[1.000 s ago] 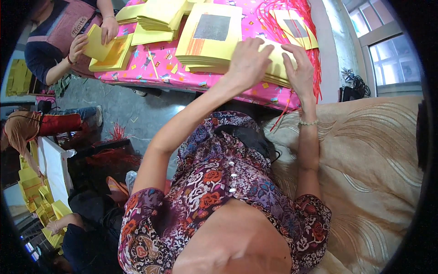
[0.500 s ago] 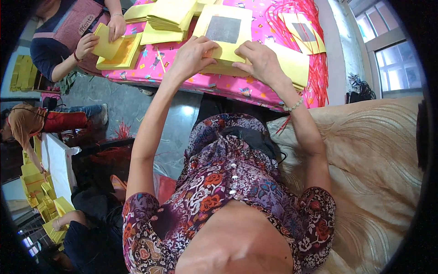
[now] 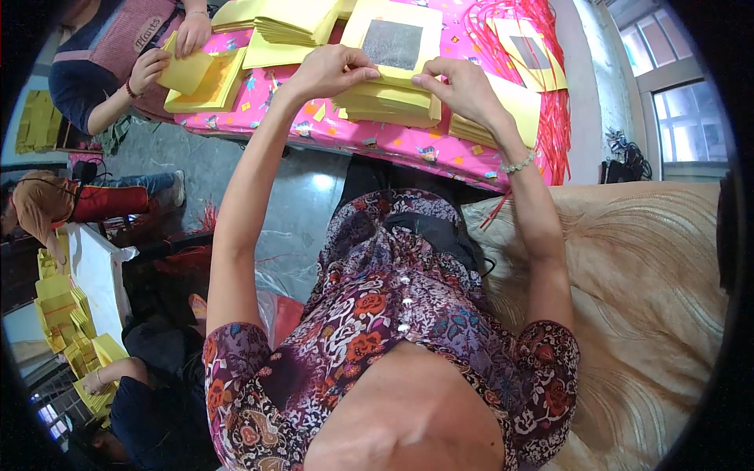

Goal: Folding sheets of yellow joss paper into production-ready shapes.

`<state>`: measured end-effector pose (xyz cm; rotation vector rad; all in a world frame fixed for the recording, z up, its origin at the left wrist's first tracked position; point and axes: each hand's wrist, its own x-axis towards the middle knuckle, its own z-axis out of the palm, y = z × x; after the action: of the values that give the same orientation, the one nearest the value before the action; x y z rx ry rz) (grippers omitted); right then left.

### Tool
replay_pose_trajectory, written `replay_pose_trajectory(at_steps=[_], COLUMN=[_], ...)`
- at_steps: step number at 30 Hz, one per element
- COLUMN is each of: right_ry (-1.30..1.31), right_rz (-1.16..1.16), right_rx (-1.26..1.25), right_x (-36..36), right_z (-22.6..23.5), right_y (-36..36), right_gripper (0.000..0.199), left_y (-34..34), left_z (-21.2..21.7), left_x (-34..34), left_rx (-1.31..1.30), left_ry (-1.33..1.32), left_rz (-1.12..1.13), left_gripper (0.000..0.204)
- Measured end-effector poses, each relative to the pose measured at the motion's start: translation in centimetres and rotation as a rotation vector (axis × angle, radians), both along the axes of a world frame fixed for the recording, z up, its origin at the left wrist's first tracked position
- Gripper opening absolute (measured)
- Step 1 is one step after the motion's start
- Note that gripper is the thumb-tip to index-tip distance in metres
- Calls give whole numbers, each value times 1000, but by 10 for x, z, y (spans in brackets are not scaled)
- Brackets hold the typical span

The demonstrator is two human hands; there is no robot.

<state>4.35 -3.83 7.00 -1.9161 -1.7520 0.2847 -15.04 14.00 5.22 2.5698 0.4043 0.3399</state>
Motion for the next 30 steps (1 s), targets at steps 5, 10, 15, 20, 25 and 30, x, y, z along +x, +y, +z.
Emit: replay_pose_trajectory(at_steps=[5,10,15,20,25,30], right_ry=[-4,-17,-32,-31,-53,-69], right_rz=[5,-2,-5,-13,-35,-40], right_rx=[-46,-97,-92,-86,-44,1], right_x=[5,8,6,7,3,1], right_z=[2,-1,1,1,-1,0], right_y=[3,7,7,7,6,5], right_gripper=[38,38,39,39,38,39], left_y=[1,-2,-2,-3,-2,-2], left_z=[-1,5,4,0,1,-1], left_x=[4,5,6,5,7,6], left_rx=[-6,8,43,12,25,-21], left_ry=[15,48,93,13,71,45], left_rz=[-15,6,55,29,86,98], left_gripper=[31,31,33,33,34,34])
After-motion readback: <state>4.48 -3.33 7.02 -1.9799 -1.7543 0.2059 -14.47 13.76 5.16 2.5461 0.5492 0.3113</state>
